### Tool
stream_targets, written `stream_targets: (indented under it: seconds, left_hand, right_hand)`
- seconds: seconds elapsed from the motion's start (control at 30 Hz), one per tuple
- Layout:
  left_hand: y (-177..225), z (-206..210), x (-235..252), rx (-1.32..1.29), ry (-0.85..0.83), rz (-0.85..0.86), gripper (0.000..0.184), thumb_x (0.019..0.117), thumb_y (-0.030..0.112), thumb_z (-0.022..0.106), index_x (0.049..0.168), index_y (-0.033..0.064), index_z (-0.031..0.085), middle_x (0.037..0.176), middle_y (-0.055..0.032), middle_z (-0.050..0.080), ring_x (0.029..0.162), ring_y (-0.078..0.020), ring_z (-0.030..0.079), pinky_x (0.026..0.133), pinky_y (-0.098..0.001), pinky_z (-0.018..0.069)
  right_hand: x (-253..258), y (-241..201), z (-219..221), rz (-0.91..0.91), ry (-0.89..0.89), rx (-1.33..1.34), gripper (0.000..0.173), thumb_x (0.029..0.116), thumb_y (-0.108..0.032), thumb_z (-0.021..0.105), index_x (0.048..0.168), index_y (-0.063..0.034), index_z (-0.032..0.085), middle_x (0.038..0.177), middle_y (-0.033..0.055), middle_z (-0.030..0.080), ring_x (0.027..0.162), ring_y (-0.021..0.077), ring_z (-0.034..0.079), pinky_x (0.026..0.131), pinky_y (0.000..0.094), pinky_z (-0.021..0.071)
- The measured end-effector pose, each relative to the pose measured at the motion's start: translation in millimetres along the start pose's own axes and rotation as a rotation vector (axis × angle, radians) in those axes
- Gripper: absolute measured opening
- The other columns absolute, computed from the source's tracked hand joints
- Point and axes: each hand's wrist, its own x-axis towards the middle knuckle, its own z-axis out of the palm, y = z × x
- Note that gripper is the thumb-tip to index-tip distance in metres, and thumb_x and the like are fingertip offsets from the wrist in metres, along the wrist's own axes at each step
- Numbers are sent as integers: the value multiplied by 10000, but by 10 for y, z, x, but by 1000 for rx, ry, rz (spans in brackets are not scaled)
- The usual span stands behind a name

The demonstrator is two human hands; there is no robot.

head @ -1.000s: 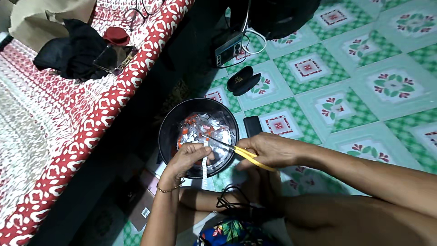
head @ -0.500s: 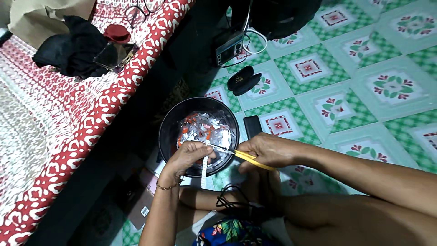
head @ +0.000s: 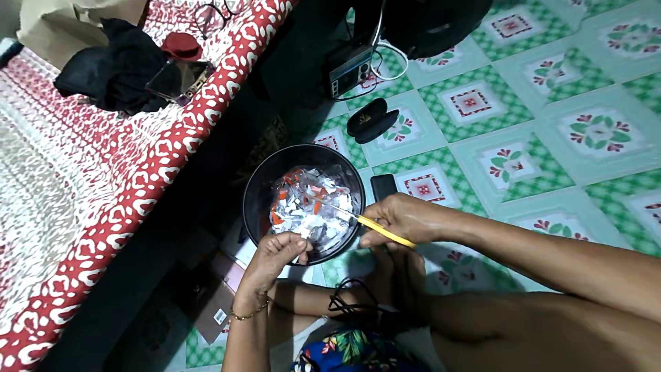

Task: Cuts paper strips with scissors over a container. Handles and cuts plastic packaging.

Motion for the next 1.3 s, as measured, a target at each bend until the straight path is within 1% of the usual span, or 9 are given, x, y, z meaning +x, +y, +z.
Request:
stream_targets:
  seconds: [0.07, 0.2, 0.37, 0.47, 0.6, 0.9, 1.07, 1.17, 1.3]
  left_hand:
    - [0, 17, 14, 1, 34, 9, 251, 956, 41, 554, 840, 148, 749, 718, 117, 704, 672, 14, 654, 695, -173, 554]
    - [-32, 33, 44, 2, 111, 67, 280, 960, 18, 530, 829, 150, 739, 725, 120, 705, 688, 19, 656, 710, -173, 555]
    - [-128, 30, 72, -55, 81, 173, 165, 963, 143, 654, 857, 176, 776, 784, 113, 736, 737, 11, 679, 748, -178, 567]
    - [-149, 48, 76, -45, 19, 179, 125, 954, 228, 695, 872, 200, 784, 801, 130, 739, 752, 26, 678, 753, -170, 563]
    - [-173, 58, 85, -27, 9, 168, 134, 959, 230, 684, 870, 203, 780, 794, 139, 732, 743, 27, 672, 747, -170, 559]
    - [-170, 62, 78, -49, 53, 155, 160, 965, 168, 655, 858, 186, 772, 764, 122, 728, 720, 16, 673, 735, -176, 562]
    - [-178, 58, 91, -93, 99, 148, 180, 964, 145, 638, 846, 173, 770, 747, 106, 722, 709, -3, 674, 734, -194, 566]
    - [-179, 71, 102, -89, 77, 136, 176, 960, 137, 644, 842, 170, 771, 739, 107, 722, 700, 3, 673, 730, -185, 565]
    - [-155, 94, 100, -74, 78, 113, 211, 956, 94, 612, 829, 167, 764, 728, 115, 715, 695, 10, 666, 727, -184, 560]
  right_hand:
    - [-1, 13, -8, 0, 5, -11, 294, 985, -283, 685, 905, -6, 630, 568, -21, 541, 473, 14, 510, 506, 176, 441]
    - [-72, -97, -56, 97, -215, -163, 456, 1052, -402, 544, 1046, 48, 614, 759, 99, 596, 658, 155, 546, 679, 351, 462]
    - [-64, -104, 13, 51, -389, 41, 355, 1083, -360, 480, 968, -41, 585, 686, -3, 587, 567, 49, 561, 555, 226, 462]
    - [-45, -177, 30, 45, -365, 68, 348, 1086, -345, 485, 985, -25, 574, 698, 4, 574, 564, 42, 536, 538, 208, 427]
    - [-51, -189, 43, 25, -287, 131, 296, 1067, -276, 543, 931, -17, 582, 627, -16, 552, 505, 21, 524, 496, 167, 418]
    - [-21, -48, 34, -66, -112, 164, 260, 1028, -229, 620, 869, -24, 607, 564, -44, 542, 481, 1, 529, 505, 158, 449]
    - [-75, -123, 7, 49, -356, 24, 347, 1081, -328, 501, 992, -5, 595, 690, 12, 571, 568, 61, 537, 567, 232, 448]
    - [-52, -179, 26, 51, -357, -5, 335, 1068, -325, 535, 1023, 3, 589, 730, 31, 570, 605, 71, 526, 593, 248, 437]
    - [-11, -183, 51, 3, -314, -19, 323, 1053, -319, 568, 977, -7, 591, 684, 4, 558, 573, 47, 509, 569, 226, 415]
